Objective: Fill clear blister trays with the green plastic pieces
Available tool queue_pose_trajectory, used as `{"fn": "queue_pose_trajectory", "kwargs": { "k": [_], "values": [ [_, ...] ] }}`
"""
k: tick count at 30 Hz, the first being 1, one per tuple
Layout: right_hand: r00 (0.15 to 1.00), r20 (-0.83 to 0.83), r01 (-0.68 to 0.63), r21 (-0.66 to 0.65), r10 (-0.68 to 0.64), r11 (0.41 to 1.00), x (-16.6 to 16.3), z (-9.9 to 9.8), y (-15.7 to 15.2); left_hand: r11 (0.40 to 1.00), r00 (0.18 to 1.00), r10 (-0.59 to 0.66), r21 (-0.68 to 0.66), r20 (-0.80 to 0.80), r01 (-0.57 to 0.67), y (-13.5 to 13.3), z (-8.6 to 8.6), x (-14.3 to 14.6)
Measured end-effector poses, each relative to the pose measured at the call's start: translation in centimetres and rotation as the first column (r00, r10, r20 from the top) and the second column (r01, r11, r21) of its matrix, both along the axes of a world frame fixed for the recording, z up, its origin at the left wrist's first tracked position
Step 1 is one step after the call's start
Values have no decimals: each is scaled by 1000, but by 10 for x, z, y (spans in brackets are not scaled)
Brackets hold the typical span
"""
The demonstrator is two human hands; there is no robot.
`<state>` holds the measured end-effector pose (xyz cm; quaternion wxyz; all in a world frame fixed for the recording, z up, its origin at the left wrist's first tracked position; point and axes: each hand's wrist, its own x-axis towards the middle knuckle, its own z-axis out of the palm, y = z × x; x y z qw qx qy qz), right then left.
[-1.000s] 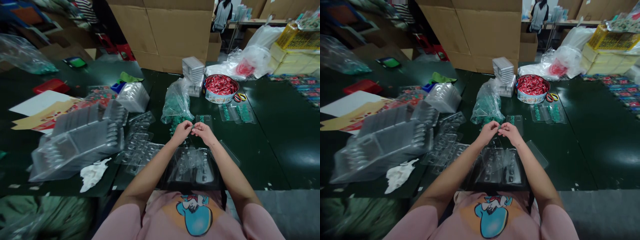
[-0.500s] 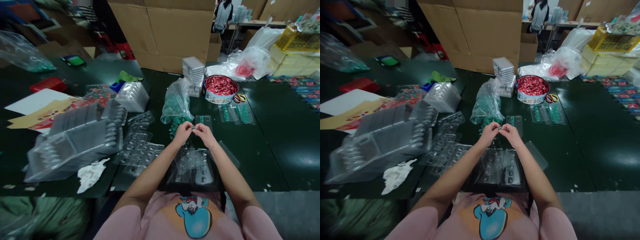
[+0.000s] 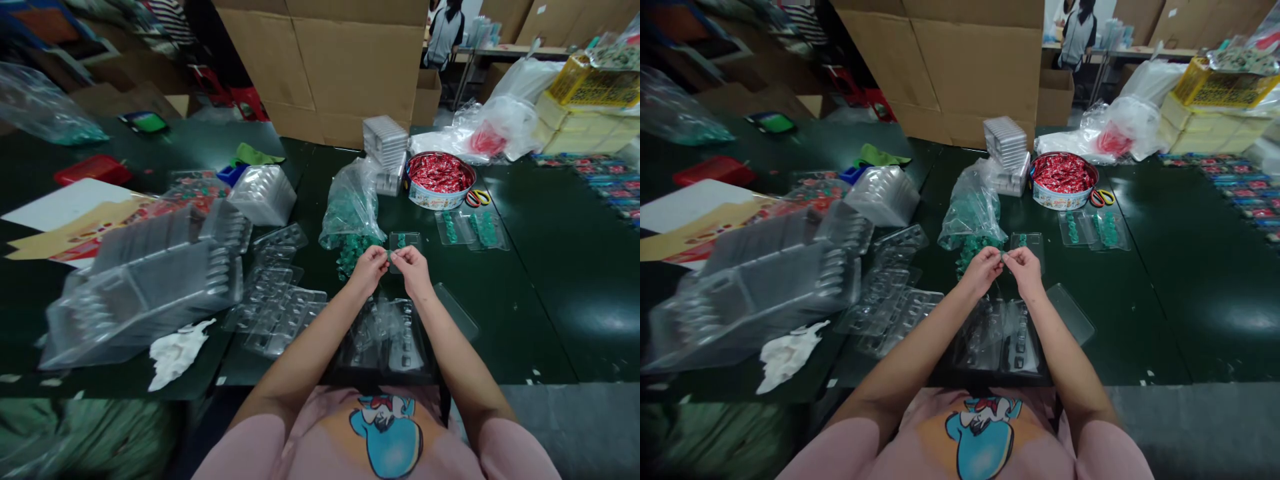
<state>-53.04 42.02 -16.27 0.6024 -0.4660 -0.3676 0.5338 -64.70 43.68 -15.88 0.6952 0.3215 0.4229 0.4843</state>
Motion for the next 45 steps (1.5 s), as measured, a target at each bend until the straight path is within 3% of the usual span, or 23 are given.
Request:
{"fn": "queue_pose_trajectory", "kwargs": {
  "k": [6, 11, 16, 22, 26, 28, 33, 41, 45],
  "values": [
    [983, -105, -167, -157, 152, 973, 15, 10, 3, 994, 984, 39, 105, -175, -21, 4, 0, 1],
    [987, -98, -143, -187, 127, 972, 22, 8, 6, 992, 989, 29, 130, -147, -10, 4, 1, 0],
    [969, -155, -226, -244, 192, 943, 26, 10, 5, 988, 988, 24, 156, -153, 0, 6, 0, -2],
    [951, -248, -243, -223, 186, 944, 22, 12, 4, 1000, 997, -6, -12, 82, 7, 5, 1, -6],
    [965, -249, -126, -183, 78, 975, 17, 4, 4, 990, 959, -92, -79, 268, 117, 2, -1, -7],
    [970, -227, -129, -166, 89, 978, 18, 1, 4, 982, 944, -127, -95, 306, 163, 2, -3, -7],
    [933, -199, -340, -229, 299, 912, 32, 1, 3, 984, 971, -157, -55, 179, 169, 4, -5, -8],
    [901, -184, -425, -192, 393, 885, 50, 6, 2, 959, 944, -273, -22, 184, 282, 1, 0, -12],
    [894, -112, -448, -182, 434, 876, 51, 7, 1, 945, 943, -326, 1, 67, 327, 3, 4, -17]
  ]
}}
